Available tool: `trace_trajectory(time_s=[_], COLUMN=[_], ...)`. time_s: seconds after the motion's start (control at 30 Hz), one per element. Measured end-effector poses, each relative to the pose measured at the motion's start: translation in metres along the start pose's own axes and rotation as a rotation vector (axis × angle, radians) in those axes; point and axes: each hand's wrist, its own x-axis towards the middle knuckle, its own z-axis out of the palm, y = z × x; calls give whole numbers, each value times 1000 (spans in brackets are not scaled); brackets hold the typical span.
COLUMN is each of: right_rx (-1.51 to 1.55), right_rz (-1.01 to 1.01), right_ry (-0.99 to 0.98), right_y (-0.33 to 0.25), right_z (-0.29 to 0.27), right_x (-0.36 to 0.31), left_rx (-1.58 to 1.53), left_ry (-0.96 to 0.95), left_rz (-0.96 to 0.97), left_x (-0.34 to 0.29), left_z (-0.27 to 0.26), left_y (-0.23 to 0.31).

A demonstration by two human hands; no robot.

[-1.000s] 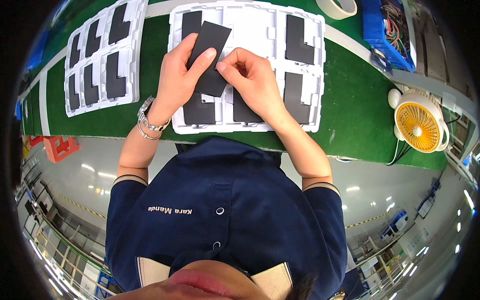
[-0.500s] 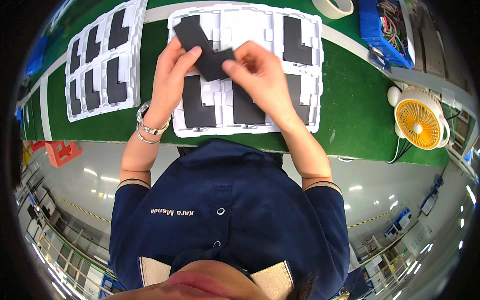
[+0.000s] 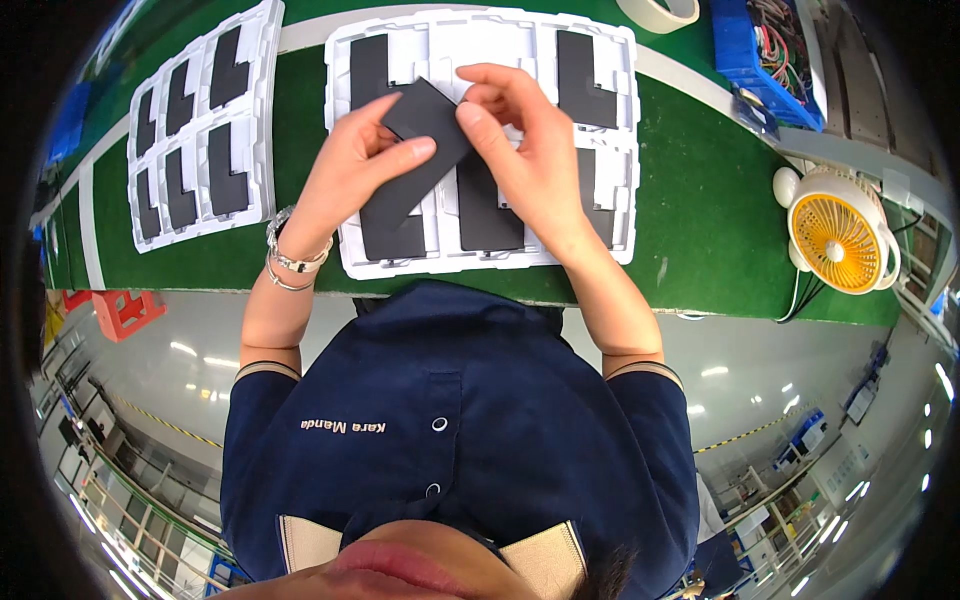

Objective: Manually assemble and inspect black L-shaped electronic or plastic components on a production line tray.

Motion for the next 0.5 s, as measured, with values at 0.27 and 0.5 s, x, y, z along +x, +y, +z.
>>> trace_trajectory(time_s=[0.27, 0.5], right_rx=[-257, -552], right_rz=[-169, -557], right_ry=[28, 53], right_y=[1, 3], right_z=[1, -5], right_x=[-2, 6], left_rx=[-26, -80], left_ry=[85, 20], left_rz=[85, 42], left_x=[-1, -1], left_z=[-2, 2], left_y=[0, 4])
